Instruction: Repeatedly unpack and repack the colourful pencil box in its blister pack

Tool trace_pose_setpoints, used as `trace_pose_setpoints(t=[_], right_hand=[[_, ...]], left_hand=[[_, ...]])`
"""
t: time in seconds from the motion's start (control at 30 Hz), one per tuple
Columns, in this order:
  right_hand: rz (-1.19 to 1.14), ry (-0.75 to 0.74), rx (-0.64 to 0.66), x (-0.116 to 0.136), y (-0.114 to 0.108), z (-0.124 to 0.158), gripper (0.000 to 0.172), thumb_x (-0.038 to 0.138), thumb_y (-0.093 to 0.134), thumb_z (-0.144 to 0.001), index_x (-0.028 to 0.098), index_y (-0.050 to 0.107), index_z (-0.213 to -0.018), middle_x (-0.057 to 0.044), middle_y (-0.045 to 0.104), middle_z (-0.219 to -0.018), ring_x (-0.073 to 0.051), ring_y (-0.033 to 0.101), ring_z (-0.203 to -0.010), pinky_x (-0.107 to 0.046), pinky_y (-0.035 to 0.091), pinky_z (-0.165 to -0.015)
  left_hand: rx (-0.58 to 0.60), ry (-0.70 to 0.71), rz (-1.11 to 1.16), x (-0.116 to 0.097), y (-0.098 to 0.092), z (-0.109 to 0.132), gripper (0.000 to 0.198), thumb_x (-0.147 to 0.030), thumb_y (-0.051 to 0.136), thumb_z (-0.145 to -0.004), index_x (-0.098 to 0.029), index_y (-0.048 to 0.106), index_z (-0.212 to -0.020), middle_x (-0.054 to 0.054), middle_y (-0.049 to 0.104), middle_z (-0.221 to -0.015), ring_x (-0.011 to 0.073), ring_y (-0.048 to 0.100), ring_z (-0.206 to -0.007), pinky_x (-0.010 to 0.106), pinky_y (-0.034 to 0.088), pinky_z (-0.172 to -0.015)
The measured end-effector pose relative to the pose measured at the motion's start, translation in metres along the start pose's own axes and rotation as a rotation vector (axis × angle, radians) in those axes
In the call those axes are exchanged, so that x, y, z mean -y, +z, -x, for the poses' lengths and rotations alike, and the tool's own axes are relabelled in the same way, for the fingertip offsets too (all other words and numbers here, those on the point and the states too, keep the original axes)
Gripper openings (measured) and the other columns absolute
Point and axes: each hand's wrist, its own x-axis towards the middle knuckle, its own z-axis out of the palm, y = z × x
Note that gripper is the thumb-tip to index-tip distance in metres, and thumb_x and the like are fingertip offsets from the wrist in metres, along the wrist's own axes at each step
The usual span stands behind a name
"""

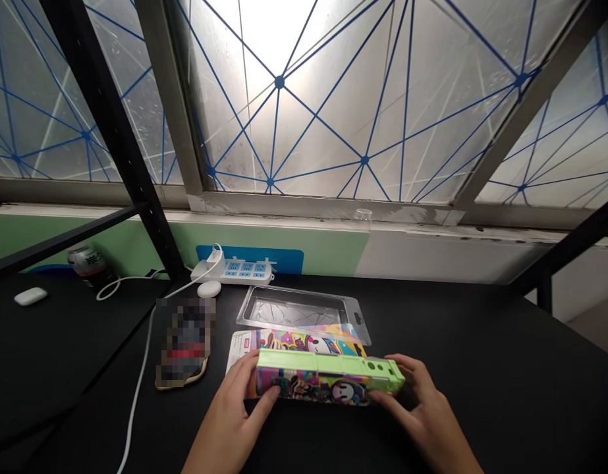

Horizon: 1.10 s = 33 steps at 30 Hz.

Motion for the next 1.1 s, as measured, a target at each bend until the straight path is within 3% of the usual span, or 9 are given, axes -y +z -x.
trace_pose_setpoints(t=[0.13, 0.3, 0.4, 0.47, 0.57, 0.73, 0.93, 1.1], right_hand=[[0.185, -0.036, -0.052, 0.004, 0.003, -0.002, 0.045, 0.054, 0.06, -0.088, 0.029, 0.049, -0.124, -0.007, 0.072, -0.112, -0.029, 0.072, -0.097, -0.037, 0.06, -0.073], [0.442, -0.228, -0.158, 0.024, 0.019, -0.007, 0.056, 0.053, 0.055, -0.091, 0.027, 0.042, -0.139, -0.016, 0.057, -0.134, -0.038, 0.057, -0.12, -0.056, 0.048, -0.093], [0.507, -0.386, -0.069, 0.042, 0.029, -0.009, 0.05, 0.047, 0.059, -0.091, 0.031, 0.046, -0.136, -0.013, 0.056, -0.137, -0.037, 0.054, -0.122, -0.06, 0.039, -0.1], [0.513, -0.453, 0.035, 0.055, 0.033, -0.011, 0.041, 0.045, 0.059, -0.092, 0.032, 0.052, -0.13, -0.009, 0.061, -0.134, -0.034, 0.056, -0.12, -0.061, 0.033, -0.105], [0.507, -0.467, 0.165, 0.074, 0.037, -0.019, 0.039, 0.047, 0.06, -0.092, 0.03, 0.055, -0.127, -0.008, 0.064, -0.129, -0.034, 0.057, -0.119, -0.063, 0.029, -0.108], [0.447, -0.446, 0.319, 0.096, 0.046, -0.039, 0.046, 0.049, 0.064, -0.09, 0.025, 0.056, -0.129, -0.011, 0.062, -0.128, -0.034, 0.054, -0.118, -0.054, 0.043, -0.1], [0.369, -0.367, 0.25, 0.099, 0.068, -0.051, 0.016, 0.03, 0.048, -0.1, 0.02, 0.059, -0.106, -0.011, 0.06, -0.108, -0.027, 0.055, -0.103, -0.045, 0.047, -0.091], [0.383, -0.374, 0.197, 0.094, 0.076, -0.05, 0.013, 0.02, 0.043, -0.1, 0.02, 0.056, -0.099, -0.01, 0.058, -0.101, -0.027, 0.053, -0.099, -0.045, 0.048, -0.086]], left_hand=[[-0.013, 0.024, -0.019, -0.003, 0.001, -0.001, 0.048, -0.044, 0.052, -0.095, -0.022, 0.053, -0.137, 0.012, 0.05, -0.149, 0.0292, 0.047, -0.138, 0.048, 0.042, -0.112], [-0.024, 0.04, -0.051, -0.004, -0.002, -0.002, 0.031, -0.045, 0.058, -0.092, -0.022, 0.071, -0.107, 0.01, 0.044, -0.154, 0.0328, 0.047, -0.138, 0.047, 0.047, -0.106], [-0.073, 0.066, -0.141, 0.0, 0.002, -0.002, 0.034, -0.048, 0.057, -0.092, -0.022, 0.071, -0.108, 0.012, 0.05, -0.149, 0.0337, 0.046, -0.137, 0.057, 0.037, -0.112], [-0.104, 0.065, -0.188, 0.004, 0.005, -0.002, 0.042, -0.049, 0.055, -0.093, -0.02, 0.066, -0.121, 0.014, 0.055, -0.144, 0.0337, 0.047, -0.136, 0.063, 0.029, -0.114], [-0.087, 0.064, -0.185, 0.007, 0.006, -0.002, 0.051, -0.049, 0.049, -0.096, -0.018, 0.054, -0.137, 0.016, 0.057, -0.142, 0.0319, 0.049, -0.135, 0.064, 0.026, -0.115], [-0.044, 0.117, -0.145, 0.008, 0.004, 0.001, 0.069, -0.045, 0.057, -0.093, -0.023, 0.03, -0.152, 0.014, 0.053, -0.146, 0.0312, 0.045, -0.139, 0.062, 0.027, -0.116], [-0.015, 0.181, -0.166, 0.014, 0.002, 0.001, 0.102, -0.037, 0.072, -0.082, -0.03, 0.005, -0.158, 0.012, 0.052, -0.148, 0.0326, 0.05, -0.135, 0.061, 0.031, -0.114], [-0.037, 0.264, -0.225, 0.021, 0.009, 0.0, 0.098, -0.031, 0.065, -0.086, -0.027, -0.002, -0.159, 0.014, 0.045, -0.153, 0.0329, 0.049, -0.136, 0.058, 0.037, -0.111]])
